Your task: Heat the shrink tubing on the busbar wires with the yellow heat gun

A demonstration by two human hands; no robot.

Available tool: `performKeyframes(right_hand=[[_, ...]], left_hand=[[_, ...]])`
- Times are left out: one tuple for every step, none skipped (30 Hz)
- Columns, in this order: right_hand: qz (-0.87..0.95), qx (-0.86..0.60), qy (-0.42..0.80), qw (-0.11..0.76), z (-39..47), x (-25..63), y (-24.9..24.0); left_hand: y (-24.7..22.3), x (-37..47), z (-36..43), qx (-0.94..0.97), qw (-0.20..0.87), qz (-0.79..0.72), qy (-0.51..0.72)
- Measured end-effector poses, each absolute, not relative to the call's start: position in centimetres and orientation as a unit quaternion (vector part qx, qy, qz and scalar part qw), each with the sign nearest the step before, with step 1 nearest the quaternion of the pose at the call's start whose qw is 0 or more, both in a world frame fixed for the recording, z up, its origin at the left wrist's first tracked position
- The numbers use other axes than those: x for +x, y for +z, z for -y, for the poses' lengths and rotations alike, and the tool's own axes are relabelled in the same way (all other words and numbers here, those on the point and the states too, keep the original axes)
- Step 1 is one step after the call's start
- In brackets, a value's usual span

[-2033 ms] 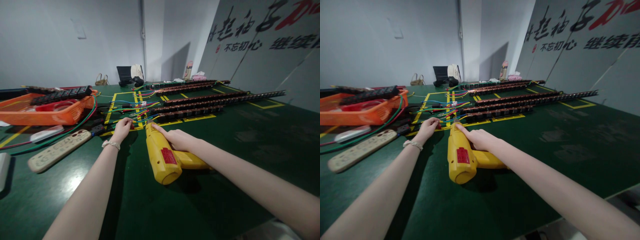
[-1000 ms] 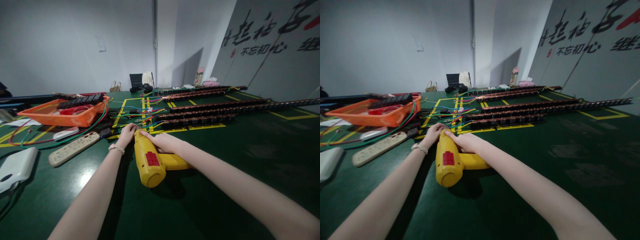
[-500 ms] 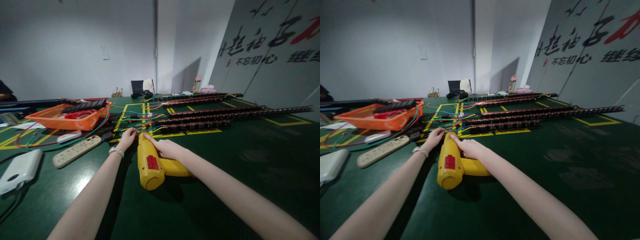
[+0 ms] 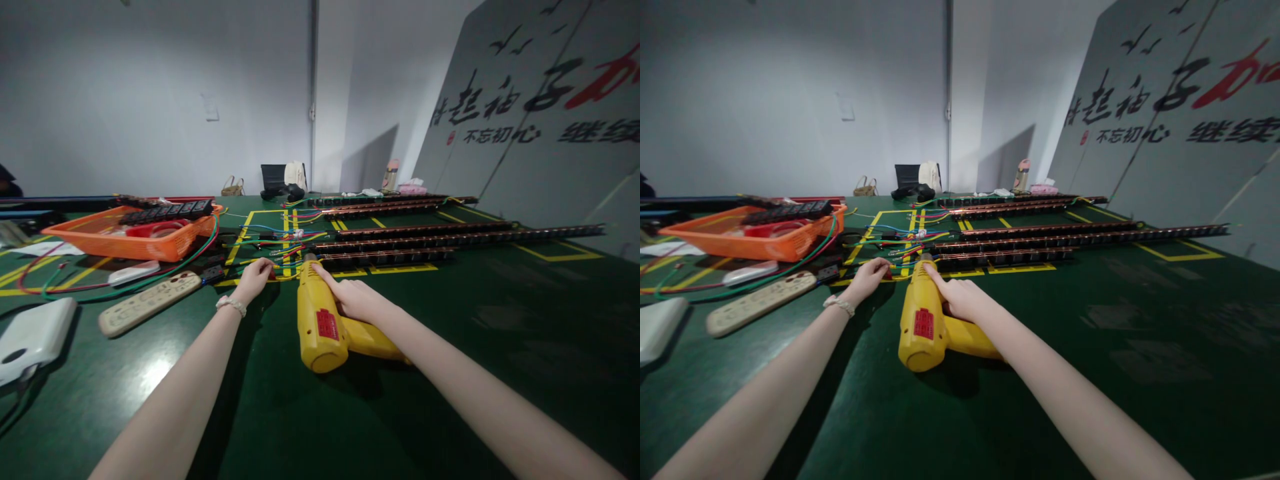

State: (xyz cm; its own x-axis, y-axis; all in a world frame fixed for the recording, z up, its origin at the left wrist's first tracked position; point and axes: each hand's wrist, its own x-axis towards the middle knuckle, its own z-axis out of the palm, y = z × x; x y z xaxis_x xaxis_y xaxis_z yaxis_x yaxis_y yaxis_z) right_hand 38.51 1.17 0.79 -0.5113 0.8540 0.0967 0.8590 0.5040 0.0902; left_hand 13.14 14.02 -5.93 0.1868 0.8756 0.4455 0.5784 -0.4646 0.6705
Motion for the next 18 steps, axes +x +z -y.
performKeyframes(right_hand=[[0.866, -0.496, -0.062, 0.019, -1.19, 38.5, 0.77], [0.865, -0.498, -0.059, 0.019, -1.2, 38.48, 0.77], [0.864, -0.5, -0.056, 0.02, -1.2, 38.45, 0.78], [0.863, -0.502, -0.054, 0.022, -1.19, 38.42, 0.8], [0.862, -0.504, -0.053, 0.023, -1.16, 38.4, 0.82], [0.861, -0.506, -0.053, 0.025, -1.13, 38.38, 0.84], [0.86, -0.507, -0.053, 0.026, -1.1, 38.36, 0.86], [0.86, -0.507, -0.053, 0.026, -1.06, 38.34, 0.88], [0.86, -0.507, -0.053, 0.025, -1.03, 38.32, 0.89], [0.861, -0.506, -0.052, 0.023, -1.01, 38.3, 0.9], [0.862, -0.504, -0.05, 0.021, -1.01, 38.29, 0.91], [0.863, -0.502, -0.048, 0.02, -1.01, 38.27, 0.91], [0.864, -0.501, -0.046, 0.019, -1.03, 38.27, 0.91], [0.864, -0.501, -0.043, 0.019, -1.05, 38.26, 0.9], [0.864, -0.502, -0.041, 0.019, -1.07, 38.25, 0.89], [0.864, -0.503, -0.039, 0.019, -1.09, 38.22, 0.88], [0.863, -0.504, -0.036, 0.018, -1.1, 38.17, 0.86], [0.861, -0.507, -0.033, 0.017, -1.11, 38.08, 0.84]], left_hand=[[-5.94, 13.16, -14.01, 0.749, 0.178, -0.484, 0.415], [-5.93, 13.19, -14.0, 0.749, 0.178, -0.484, 0.417], [-5.93, 13.23, -13.97, 0.747, 0.18, -0.485, 0.419], [-5.92, 13.26, -13.94, 0.743, 0.184, -0.486, 0.421], [-5.9, 13.29, -13.91, 0.739, 0.188, -0.489, 0.425], [-5.89, 13.31, -13.89, 0.734, 0.191, -0.491, 0.428], [-5.89, 13.33, -13.88, 0.731, 0.193, -0.493, 0.43], [-5.89, 13.33, -13.87, 0.729, 0.193, -0.495, 0.432], [-5.89, 13.32, -13.88, 0.728, 0.192, -0.496, 0.433], [-5.91, 13.31, -13.9, 0.728, 0.189, -0.496, 0.433], [-5.93, 13.29, -13.92, 0.729, 0.187, -0.496, 0.432], [-5.97, 13.27, -13.96, 0.73, 0.187, -0.496, 0.431], [-6.01, 13.26, -13.99, 0.73, 0.189, -0.496, 0.431], [-6.06, 13.25, -14.03, 0.728, 0.193, -0.495, 0.432], [-6.11, 13.26, -14.07, 0.725, 0.2, -0.494, 0.436], [-6.16, 13.27, -14.1, 0.721, 0.209, -0.493, 0.44], [-6.19, 13.3, -14.13, 0.715, 0.218, -0.492, 0.445], [-6.21, 13.33, -14.14, 0.711, 0.227, -0.492, 0.449]])
